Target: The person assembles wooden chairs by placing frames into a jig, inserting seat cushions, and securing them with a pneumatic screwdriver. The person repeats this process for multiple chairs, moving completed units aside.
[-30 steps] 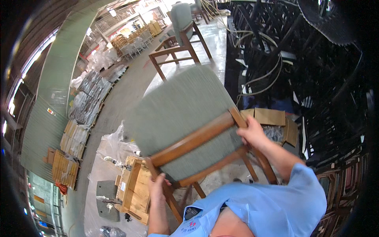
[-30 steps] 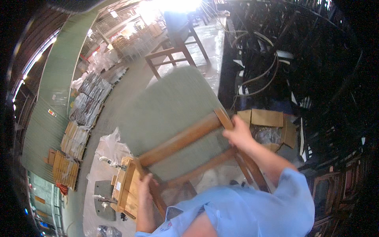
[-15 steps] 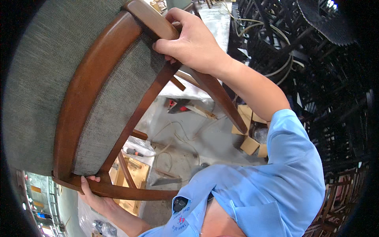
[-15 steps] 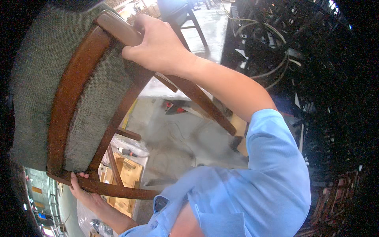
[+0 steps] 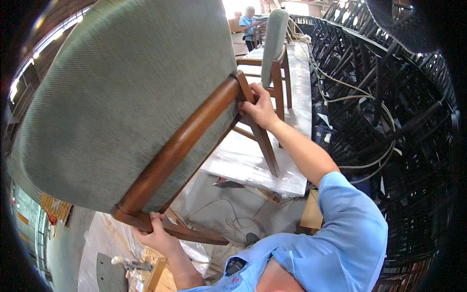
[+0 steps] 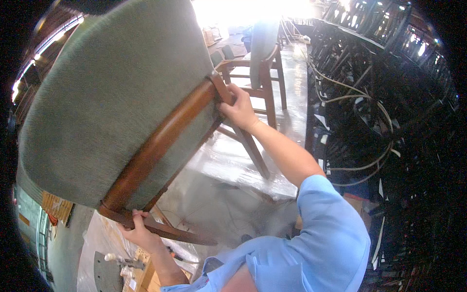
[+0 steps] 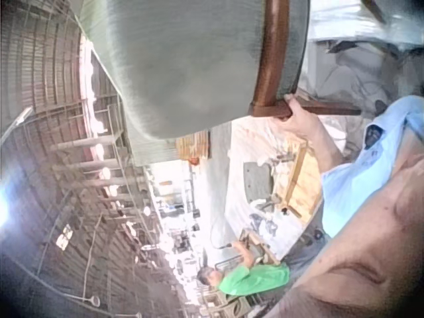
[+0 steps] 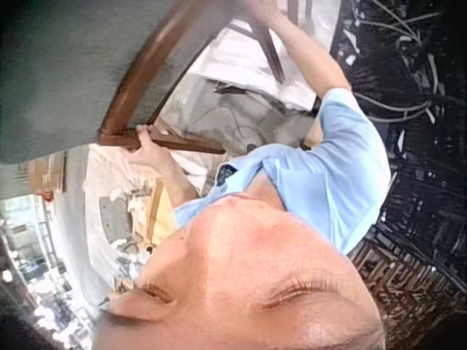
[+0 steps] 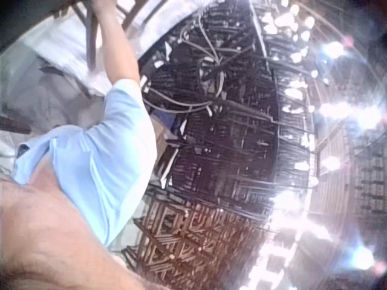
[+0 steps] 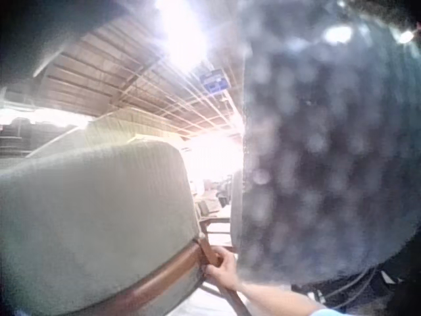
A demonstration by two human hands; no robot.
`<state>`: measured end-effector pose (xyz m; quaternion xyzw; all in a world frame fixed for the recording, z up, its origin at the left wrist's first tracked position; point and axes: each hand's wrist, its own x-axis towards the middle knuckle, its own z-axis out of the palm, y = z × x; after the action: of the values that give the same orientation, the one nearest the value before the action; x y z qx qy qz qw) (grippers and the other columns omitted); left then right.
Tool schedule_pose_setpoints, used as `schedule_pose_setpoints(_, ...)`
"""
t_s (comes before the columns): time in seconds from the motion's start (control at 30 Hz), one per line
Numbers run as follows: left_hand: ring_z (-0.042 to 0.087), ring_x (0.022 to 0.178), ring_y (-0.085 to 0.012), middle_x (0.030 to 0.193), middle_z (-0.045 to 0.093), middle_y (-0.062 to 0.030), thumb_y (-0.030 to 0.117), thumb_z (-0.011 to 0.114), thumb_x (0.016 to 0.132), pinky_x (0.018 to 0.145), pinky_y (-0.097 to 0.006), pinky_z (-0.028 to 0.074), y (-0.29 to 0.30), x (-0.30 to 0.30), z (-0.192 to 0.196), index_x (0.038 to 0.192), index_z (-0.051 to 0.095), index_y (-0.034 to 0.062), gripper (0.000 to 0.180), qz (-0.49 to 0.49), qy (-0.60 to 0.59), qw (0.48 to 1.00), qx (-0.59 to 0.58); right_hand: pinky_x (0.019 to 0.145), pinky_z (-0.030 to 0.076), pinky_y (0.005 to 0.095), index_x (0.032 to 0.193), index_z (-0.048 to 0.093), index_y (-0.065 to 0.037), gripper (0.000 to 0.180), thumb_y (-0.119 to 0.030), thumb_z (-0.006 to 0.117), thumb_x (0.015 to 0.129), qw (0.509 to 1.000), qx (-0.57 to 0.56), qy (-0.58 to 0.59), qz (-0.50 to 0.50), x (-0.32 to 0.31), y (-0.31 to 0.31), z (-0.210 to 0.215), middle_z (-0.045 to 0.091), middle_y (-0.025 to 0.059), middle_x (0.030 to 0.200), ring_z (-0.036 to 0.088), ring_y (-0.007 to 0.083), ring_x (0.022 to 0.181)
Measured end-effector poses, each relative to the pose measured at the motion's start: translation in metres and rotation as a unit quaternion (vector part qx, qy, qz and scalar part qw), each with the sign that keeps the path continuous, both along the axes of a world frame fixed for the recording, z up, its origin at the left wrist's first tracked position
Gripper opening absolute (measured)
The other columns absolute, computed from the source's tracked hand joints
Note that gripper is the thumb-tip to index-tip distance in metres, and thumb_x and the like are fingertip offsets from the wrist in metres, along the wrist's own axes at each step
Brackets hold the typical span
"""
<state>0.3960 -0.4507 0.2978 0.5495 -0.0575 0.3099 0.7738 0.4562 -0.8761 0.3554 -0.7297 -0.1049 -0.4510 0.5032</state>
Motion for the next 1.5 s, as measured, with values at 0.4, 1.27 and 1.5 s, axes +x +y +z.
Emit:
schedule_pose_setpoints(0.4,0.056,0.073,-0.0208,0.085,0.056,-0.0114,0.007,0.058,0.09,0.07,-0.036,0.051,-0.073,0.074,-0.038,0.117,0.052,-0.0079,0.031,0.135,0.148,0.978,0.066,0.105,0.044,0.0424,0.135,0.055,-0.004,0.062,-0.021,0.082,0.082,0.99,-0.133,-0.007,-0.046,0.07,-0.082,-0.089,0.058,0.0174,0.126,0.056,0.0334,0.121)
schedule_pose_setpoints(1.27,0.06,0.081,-0.0242,0.097,0.062,-0.0152,0.015,0.066,0.093,0.073,-0.039,0.052,-0.153,0.111,-0.025,0.117,0.056,0.0011,0.029,0.155,0.253,0.945,0.135,0.08,0.055,0.0508,0.1,0.065,-0.006,0.037,-0.034,0.076,0.078,0.83,0.116,0.221,-0.499,0.207,-0.458,-0.144,0.072,0.0222,0.089,0.07,0.0437,0.089)
schedule_pose_setpoints(1.5,0.06,0.082,-0.0242,0.098,0.062,-0.0152,0.016,0.065,0.093,0.074,-0.039,0.052,-0.162,0.116,-0.019,0.116,0.056,0.001,0.029,0.132,0.235,0.953,0.136,0.078,0.055,0.049,0.1,0.063,-0.005,0.035,-0.029,0.076,0.078,0.857,0.132,0.173,-0.468,0.154,-0.425,-0.2,0.072,0.0214,0.088,0.07,0.0423,0.088)
